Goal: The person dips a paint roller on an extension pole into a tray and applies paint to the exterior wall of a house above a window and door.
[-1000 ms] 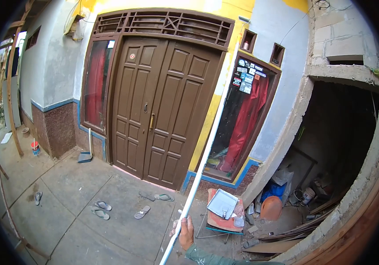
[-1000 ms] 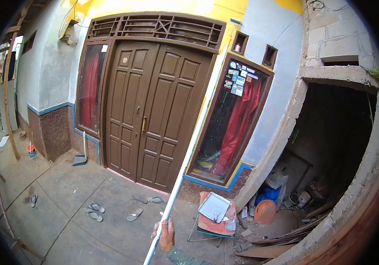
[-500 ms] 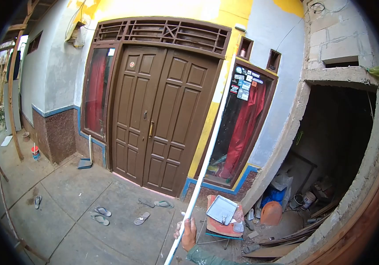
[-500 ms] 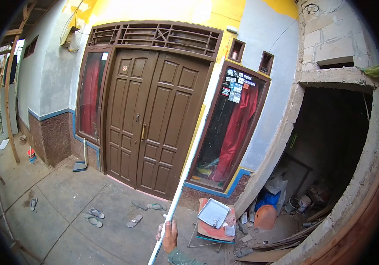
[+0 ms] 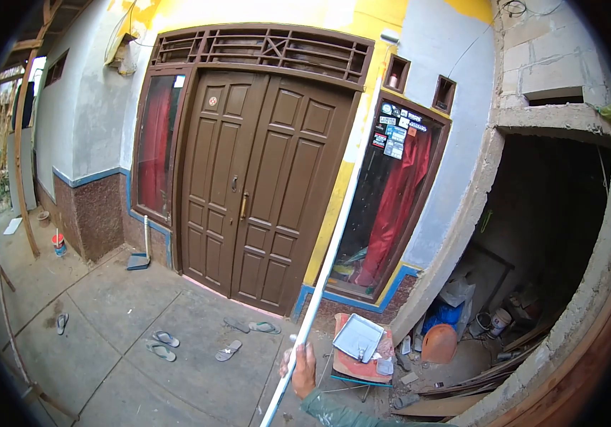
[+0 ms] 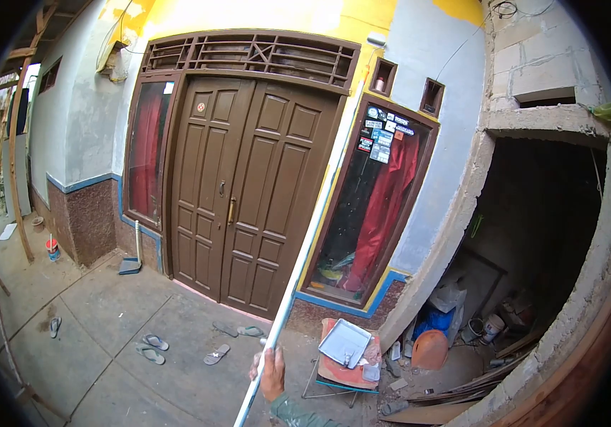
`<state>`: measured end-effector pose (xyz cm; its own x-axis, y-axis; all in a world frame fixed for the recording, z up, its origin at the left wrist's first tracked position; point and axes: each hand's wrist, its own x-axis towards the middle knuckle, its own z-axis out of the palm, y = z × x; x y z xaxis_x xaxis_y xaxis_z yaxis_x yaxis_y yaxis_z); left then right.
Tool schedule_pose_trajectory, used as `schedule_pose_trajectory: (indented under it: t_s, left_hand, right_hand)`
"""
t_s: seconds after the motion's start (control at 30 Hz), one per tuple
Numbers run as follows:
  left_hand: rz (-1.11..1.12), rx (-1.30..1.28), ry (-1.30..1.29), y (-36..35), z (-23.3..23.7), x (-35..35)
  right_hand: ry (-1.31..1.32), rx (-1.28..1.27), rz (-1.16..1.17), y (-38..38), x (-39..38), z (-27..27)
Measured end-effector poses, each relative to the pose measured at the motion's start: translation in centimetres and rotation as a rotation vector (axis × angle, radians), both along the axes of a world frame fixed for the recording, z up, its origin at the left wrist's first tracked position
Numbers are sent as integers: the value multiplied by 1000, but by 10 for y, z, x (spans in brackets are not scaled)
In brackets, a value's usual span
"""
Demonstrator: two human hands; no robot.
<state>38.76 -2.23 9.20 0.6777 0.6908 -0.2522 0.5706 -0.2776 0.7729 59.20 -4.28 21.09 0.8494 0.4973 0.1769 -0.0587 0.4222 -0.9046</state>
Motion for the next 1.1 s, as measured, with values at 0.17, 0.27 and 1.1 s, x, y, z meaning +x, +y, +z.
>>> schedule_pose_trajectory:
  t_s: [0.17,0.27,1.1]
  left_hand:
    - [-11,-30,-28,-2,8,6]
    - [-15,-53,-35,-8,11,4]
    - [-44,-146,-213,-14,33,16]
  right_hand:
    - [37,-34,47,-13,-16,-26]
    - [28,-28,22,-7,-2,-5]
    - [-17,-27,38,-12,9,12]
